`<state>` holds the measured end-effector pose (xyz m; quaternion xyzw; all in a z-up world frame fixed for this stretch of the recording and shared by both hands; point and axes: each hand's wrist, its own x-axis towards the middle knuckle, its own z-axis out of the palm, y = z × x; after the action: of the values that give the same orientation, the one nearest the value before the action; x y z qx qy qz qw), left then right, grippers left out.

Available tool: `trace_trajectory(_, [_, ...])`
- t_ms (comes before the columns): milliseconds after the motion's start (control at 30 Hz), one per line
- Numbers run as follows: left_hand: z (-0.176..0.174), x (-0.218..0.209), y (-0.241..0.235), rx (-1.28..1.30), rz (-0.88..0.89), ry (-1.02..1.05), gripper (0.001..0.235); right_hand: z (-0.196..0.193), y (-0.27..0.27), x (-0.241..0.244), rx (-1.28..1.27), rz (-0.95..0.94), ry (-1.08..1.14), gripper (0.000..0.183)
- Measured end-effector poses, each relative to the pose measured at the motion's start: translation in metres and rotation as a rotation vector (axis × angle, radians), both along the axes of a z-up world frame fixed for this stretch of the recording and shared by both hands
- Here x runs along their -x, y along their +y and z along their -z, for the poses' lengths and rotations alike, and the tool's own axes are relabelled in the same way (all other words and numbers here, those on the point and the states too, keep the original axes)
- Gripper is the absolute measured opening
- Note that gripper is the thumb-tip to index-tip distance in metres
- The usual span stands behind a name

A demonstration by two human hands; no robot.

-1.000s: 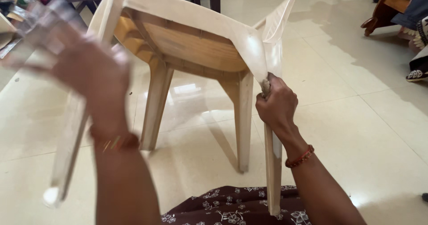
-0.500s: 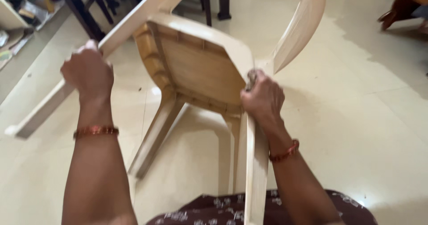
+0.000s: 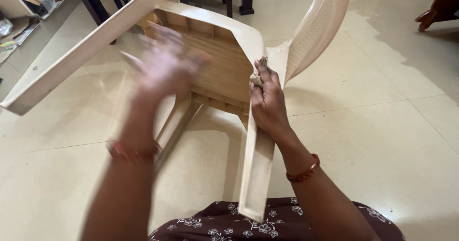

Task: The person wipes a beige plastic chair with a cloth, cleaning the legs, seat, armrests, and backrest. The chair is tilted and turned to access different surfaces.

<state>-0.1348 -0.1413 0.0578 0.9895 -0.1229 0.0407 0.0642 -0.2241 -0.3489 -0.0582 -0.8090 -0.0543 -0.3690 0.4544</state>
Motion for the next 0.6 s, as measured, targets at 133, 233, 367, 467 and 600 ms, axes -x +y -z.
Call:
trace_trajectory(133, [0.037, 0.16, -0.07, -0.236, 0.417, 0.133, 0.106, 0.001, 0.005, -0.026, -0.259, -0.051, 0.16, 0.057])
trace_trajectory(233, [0.046, 0.203, -0.078, -0.264, 0.318, 0.1, 0.112, 0.0, 0.0, -0.038, -0.22, -0.004, 0.154, 0.062])
trace_trajectory(367, [0.063, 0.207, -0.062, -0.203, 0.229, 0.274, 0.116, 0.011, -0.019, -0.037, -0.137, -0.033, 0.094, 0.049])
trace_trajectory(467, [0.078, 0.197, -0.041, -0.226, 0.293, 0.132, 0.11, 0.021, -0.021, -0.029, 0.057, -0.04, 0.053, 0.044])
trace_trajectory(600, [0.081, 0.171, -0.001, -0.236, 0.296, 0.033, 0.112, 0.028, -0.009, -0.018, 0.197, -0.026, 0.165, 0.05])
